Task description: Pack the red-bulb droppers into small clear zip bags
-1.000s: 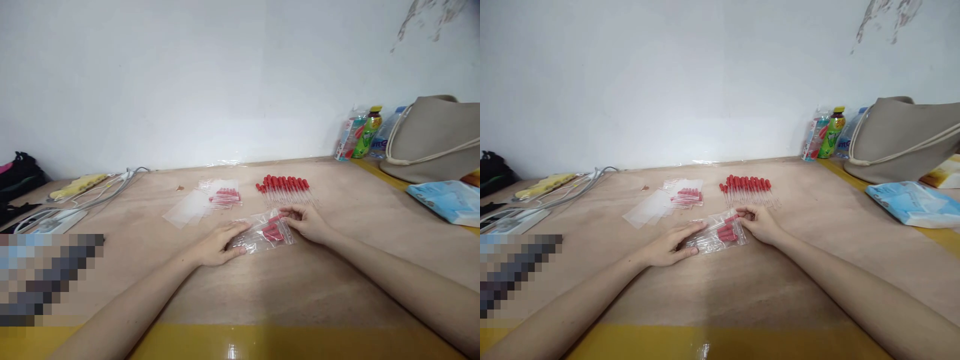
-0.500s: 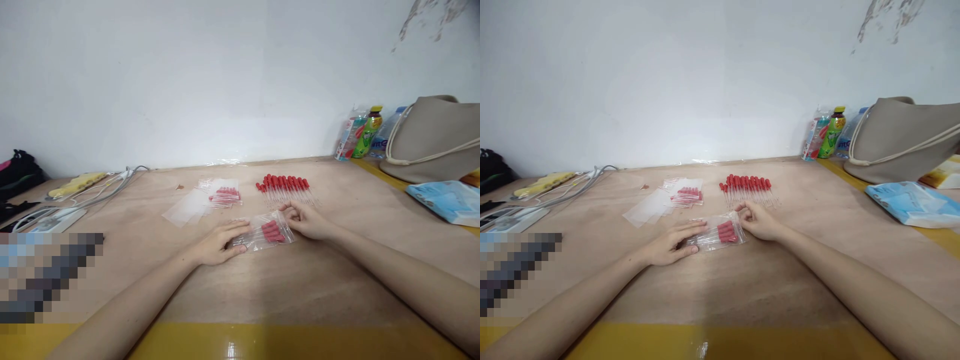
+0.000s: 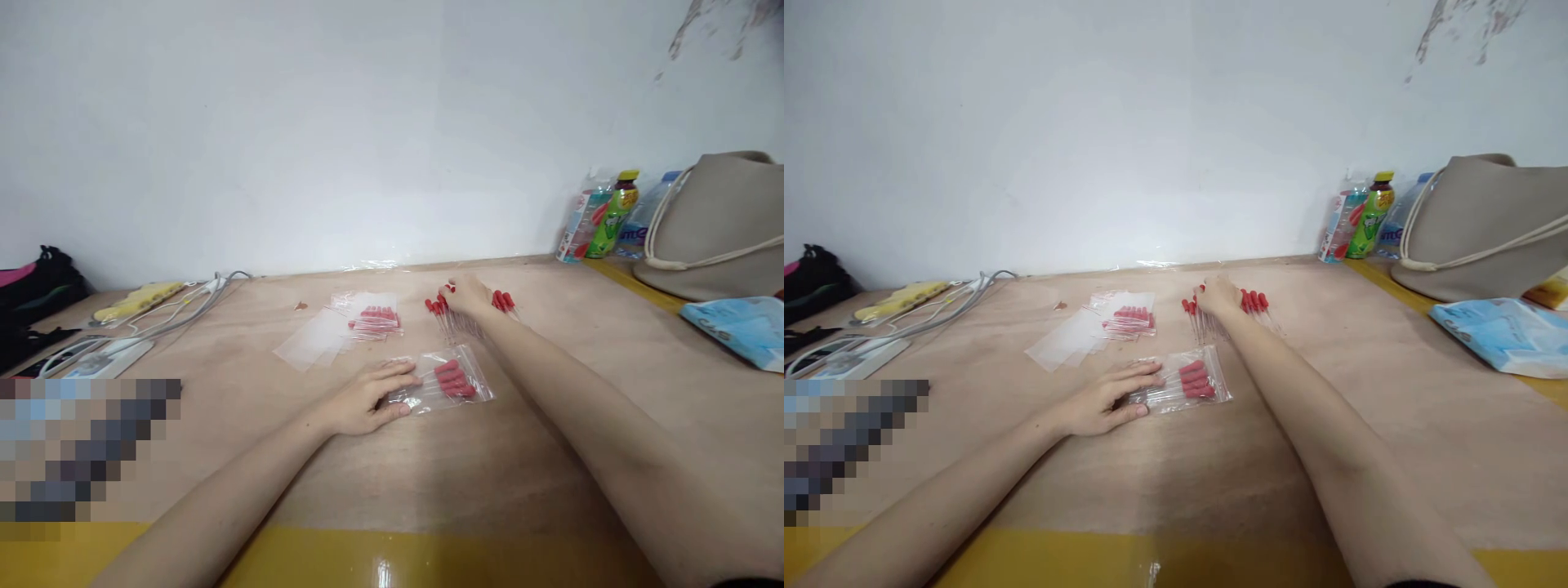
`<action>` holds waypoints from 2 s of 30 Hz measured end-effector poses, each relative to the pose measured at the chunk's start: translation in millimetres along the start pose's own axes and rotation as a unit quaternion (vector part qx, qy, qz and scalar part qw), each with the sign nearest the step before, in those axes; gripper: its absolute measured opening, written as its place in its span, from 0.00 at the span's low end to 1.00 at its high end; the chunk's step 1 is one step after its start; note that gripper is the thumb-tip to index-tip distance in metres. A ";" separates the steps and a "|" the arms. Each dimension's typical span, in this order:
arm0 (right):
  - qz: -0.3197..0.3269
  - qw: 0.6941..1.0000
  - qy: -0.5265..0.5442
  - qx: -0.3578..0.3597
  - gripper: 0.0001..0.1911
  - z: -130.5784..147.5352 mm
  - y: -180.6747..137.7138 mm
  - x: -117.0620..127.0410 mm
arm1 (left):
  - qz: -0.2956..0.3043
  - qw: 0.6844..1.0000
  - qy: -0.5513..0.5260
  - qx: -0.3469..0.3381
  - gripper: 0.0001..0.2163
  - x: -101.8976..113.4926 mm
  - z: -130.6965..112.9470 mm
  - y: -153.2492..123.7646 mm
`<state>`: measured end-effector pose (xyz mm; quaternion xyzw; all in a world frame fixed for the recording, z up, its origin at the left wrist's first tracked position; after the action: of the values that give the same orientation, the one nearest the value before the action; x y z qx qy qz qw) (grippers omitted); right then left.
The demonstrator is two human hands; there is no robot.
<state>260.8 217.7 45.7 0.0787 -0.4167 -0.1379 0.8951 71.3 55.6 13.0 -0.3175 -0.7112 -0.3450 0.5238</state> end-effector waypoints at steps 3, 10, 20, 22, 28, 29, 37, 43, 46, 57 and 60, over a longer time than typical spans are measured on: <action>-0.005 0.999 0.026 -0.028 0.11 -8.3 8.0 -3.0 | -0.002 1.000 -0.003 -0.003 0.20 0.1 0.1 -0.4; -0.026 0.987 0.158 -0.018 0.11 -14.0 12.3 8.8 | 0.000 1.000 -0.006 -0.003 0.20 -0.7 0.7 0.7; -0.099 0.866 0.490 -0.020 0.11 -61.9 -54.9 67.9 | 0.004 1.000 -0.005 0.001 0.21 -1.6 2.5 0.0; -0.090 0.844 0.526 -0.047 0.13 -77.8 -75.6 63.8 | 0.005 1.000 -0.004 0.002 0.21 -1.4 2.1 0.2; -0.076 0.808 0.576 -0.094 0.15 -96.1 -103.1 41.4 | 0.007 1.000 -0.005 0.001 0.21 -1.5 1.5 -0.4; -0.083 0.809 0.575 -0.094 0.15 -97.0 -102.7 42.1 | 0.006 1.000 -0.004 0.001 0.22 -1.6 1.8 -0.6; -0.128 0.804 0.573 -0.094 0.14 -109.4 -99.5 52.5 | 0.002 1.000 0.007 0.005 0.24 0.1 1.4 0.6; -0.058 0.780 0.613 -0.110 0.15 -93.3 -107.9 28.5 | -0.001 1.000 0.003 -0.007 0.24 -1.0 0.8 1.3; 0.000 0.774 0.620 -0.128 0.17 -82.7 -114.9 16.2 | -0.003 1.000 0.004 -0.006 0.24 -1.7 2.1 1.4; 0.161 0.905 0.393 0.003 0.16 -48.4 -120.2 -1.1 | 0.001 1.000 0.006 0.002 0.24 -1.5 1.7 2.2; 0.155 0.913 0.378 0.005 0.14 -48.0 -119.5 -3.0 | -0.003 1.000 0.004 0.002 0.24 -1.3 2.3 2.4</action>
<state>274.2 106.4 -17.8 0.0638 -0.0553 0.0446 0.9954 72.4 58.7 11.6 -0.3132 -0.7103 -0.3467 0.5265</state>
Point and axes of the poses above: each hand's wrist, its own y-axis towards the middle knuckle, its own x-axis out of the back of the hand, z = x × y, the point moved 9 cm from there along y, towards the middle knuckle, and after that the axes turned 10 degrees about y, right-handed, at the moved point
